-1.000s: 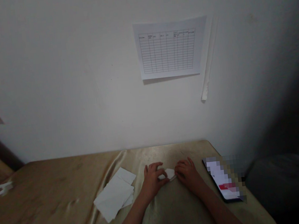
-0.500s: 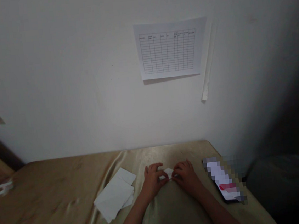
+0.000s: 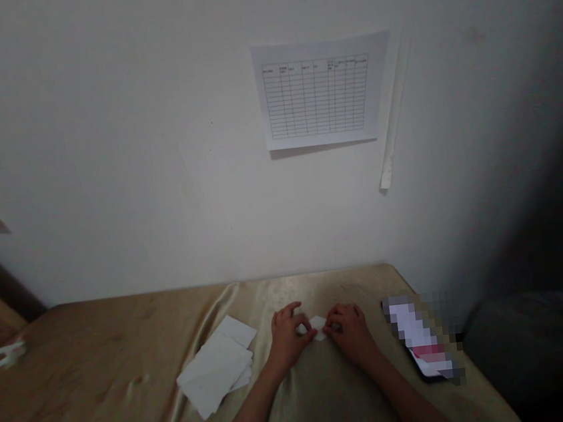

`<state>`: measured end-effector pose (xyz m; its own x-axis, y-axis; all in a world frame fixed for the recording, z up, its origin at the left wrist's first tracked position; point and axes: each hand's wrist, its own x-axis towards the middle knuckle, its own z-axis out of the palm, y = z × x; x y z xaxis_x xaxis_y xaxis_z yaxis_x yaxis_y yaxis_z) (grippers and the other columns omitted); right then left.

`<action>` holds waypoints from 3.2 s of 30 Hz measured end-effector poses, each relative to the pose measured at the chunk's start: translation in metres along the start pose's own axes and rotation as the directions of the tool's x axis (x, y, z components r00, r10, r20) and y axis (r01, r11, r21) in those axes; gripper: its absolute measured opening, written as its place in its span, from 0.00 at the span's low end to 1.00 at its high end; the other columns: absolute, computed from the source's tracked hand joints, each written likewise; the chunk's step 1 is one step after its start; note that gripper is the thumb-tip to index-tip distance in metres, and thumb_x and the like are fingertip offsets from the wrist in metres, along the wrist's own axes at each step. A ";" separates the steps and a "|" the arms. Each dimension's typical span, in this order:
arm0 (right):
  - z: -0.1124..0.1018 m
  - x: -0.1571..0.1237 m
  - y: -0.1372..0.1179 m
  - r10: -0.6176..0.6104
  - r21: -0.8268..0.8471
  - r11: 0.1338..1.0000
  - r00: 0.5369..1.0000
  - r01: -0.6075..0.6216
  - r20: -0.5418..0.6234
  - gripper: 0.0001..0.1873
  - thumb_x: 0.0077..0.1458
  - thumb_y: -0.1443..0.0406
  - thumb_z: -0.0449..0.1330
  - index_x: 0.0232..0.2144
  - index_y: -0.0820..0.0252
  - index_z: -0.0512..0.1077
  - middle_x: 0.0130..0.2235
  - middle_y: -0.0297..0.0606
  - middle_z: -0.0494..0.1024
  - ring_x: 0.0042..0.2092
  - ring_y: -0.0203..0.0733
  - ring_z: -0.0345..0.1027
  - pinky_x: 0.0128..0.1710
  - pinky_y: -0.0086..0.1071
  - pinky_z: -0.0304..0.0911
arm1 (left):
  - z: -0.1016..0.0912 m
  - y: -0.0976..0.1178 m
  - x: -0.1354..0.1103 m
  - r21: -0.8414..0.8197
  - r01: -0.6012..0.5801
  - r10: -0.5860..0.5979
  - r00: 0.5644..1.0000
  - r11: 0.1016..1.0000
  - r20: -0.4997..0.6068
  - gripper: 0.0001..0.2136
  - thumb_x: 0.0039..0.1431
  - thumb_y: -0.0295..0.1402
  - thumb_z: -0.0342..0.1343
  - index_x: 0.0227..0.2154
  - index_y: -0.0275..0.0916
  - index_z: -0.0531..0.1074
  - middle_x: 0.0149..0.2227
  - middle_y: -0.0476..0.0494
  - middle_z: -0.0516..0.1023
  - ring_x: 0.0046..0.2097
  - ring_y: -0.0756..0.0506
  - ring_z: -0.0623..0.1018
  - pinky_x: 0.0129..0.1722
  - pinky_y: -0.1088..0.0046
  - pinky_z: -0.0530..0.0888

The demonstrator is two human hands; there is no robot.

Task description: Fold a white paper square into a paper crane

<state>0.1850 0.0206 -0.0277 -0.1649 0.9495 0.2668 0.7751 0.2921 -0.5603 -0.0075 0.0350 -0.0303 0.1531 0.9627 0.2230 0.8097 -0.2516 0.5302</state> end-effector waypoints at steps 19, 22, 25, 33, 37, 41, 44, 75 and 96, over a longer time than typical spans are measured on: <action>0.006 0.004 -0.007 0.077 -0.078 0.994 0.997 -0.078 -0.012 0.02 0.51 0.63 0.62 0.29 0.53 0.75 0.42 0.35 0.75 0.50 0.46 0.64 0.59 0.42 0.44 | -0.004 0.004 0.001 0.069 0.022 -0.027 0.997 0.997 0.071 0.09 0.51 0.36 0.67 0.37 0.55 0.80 0.64 0.50 0.64 0.63 0.38 0.65 0.62 0.56 0.58; 0.007 0.005 -0.007 0.091 -0.080 0.993 0.996 -0.091 -0.006 0.02 0.51 0.63 0.62 0.28 0.54 0.75 0.42 0.36 0.75 0.50 0.46 0.64 0.59 0.41 0.44 | -0.002 0.002 0.002 0.081 0.008 -0.013 0.998 0.997 0.065 0.08 0.51 0.36 0.66 0.36 0.54 0.81 0.64 0.50 0.64 0.62 0.38 0.64 0.62 0.56 0.58; 0.007 0.006 -0.007 0.098 -0.085 0.992 0.995 -0.098 0.000 0.03 0.51 0.63 0.62 0.28 0.54 0.75 0.43 0.37 0.76 0.51 0.46 0.64 0.59 0.41 0.44 | -0.001 0.001 0.003 0.086 0.011 -0.018 0.997 0.996 0.071 0.09 0.50 0.36 0.67 0.36 0.53 0.81 0.64 0.50 0.64 0.63 0.38 0.64 0.63 0.56 0.58; 0.009 0.002 -0.008 0.061 -0.131 0.989 0.998 -0.063 -0.019 0.05 0.54 0.60 0.61 0.33 0.52 0.76 0.43 0.37 0.75 0.51 0.47 0.64 0.60 0.43 0.43 | -0.001 0.004 -0.001 0.098 -0.008 0.004 0.999 0.995 0.043 0.08 0.50 0.38 0.66 0.36 0.53 0.80 0.63 0.51 0.65 0.61 0.38 0.65 0.63 0.54 0.58; 0.008 0.003 -0.008 0.067 -0.123 0.990 0.998 -0.067 -0.004 0.05 0.54 0.59 0.62 0.33 0.51 0.76 0.44 0.37 0.75 0.51 0.47 0.63 0.60 0.44 0.43 | -0.001 0.005 -0.002 0.106 -0.018 0.014 0.999 0.994 0.041 0.08 0.50 0.39 0.66 0.36 0.53 0.80 0.63 0.52 0.66 0.62 0.37 0.64 0.63 0.52 0.56; 0.006 0.003 -0.006 0.073 -0.086 0.994 0.997 -0.072 0.012 0.05 0.54 0.60 0.62 0.35 0.49 0.76 0.45 0.36 0.75 0.52 0.47 0.63 0.61 0.43 0.42 | -0.004 0.004 0.000 0.109 -0.028 0.019 0.997 0.994 0.081 0.09 0.51 0.37 0.65 0.36 0.53 0.80 0.62 0.53 0.67 0.62 0.38 0.63 0.63 0.52 0.56; 0.005 0.004 -0.003 0.075 -0.053 0.996 0.997 -0.073 0.030 0.08 0.53 0.62 0.62 0.38 0.49 0.76 0.46 0.35 0.74 0.54 0.47 0.62 0.60 0.41 0.44 | -0.007 0.002 0.001 0.113 -0.043 0.031 0.993 0.993 0.113 0.09 0.52 0.36 0.65 0.37 0.54 0.79 0.63 0.54 0.67 0.63 0.38 0.63 0.63 0.53 0.57; 0.001 0.003 0.011 -0.002 0.033 0.999 0.999 0.000 0.043 0.14 0.52 0.69 0.56 0.37 0.50 0.79 0.45 0.35 0.75 0.51 0.43 0.65 0.57 0.36 0.53 | -0.014 -0.013 -0.003 0.083 -0.150 0.138 0.981 0.985 0.138 0.11 0.56 0.37 0.61 0.42 0.57 0.80 0.64 0.50 0.67 0.63 0.39 0.65 0.64 0.54 0.59; 0.002 0.002 -0.005 0.052 -0.033 0.998 0.998 -0.050 0.033 0.11 0.52 0.64 0.63 0.39 0.44 0.77 0.45 0.36 0.72 0.52 0.47 0.62 0.58 0.41 0.47 | -0.008 -0.002 0.002 0.062 -0.032 0.027 0.996 0.998 0.082 0.11 0.49 0.35 0.67 0.36 0.56 0.82 0.60 0.54 0.72 0.61 0.37 0.68 0.62 0.55 0.61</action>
<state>0.1800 0.0210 -0.0260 -0.1447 0.9666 0.2117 0.8020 0.2399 -0.5471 -0.0131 0.0369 -0.0244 0.2207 0.9606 0.1692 0.8378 -0.2755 0.4714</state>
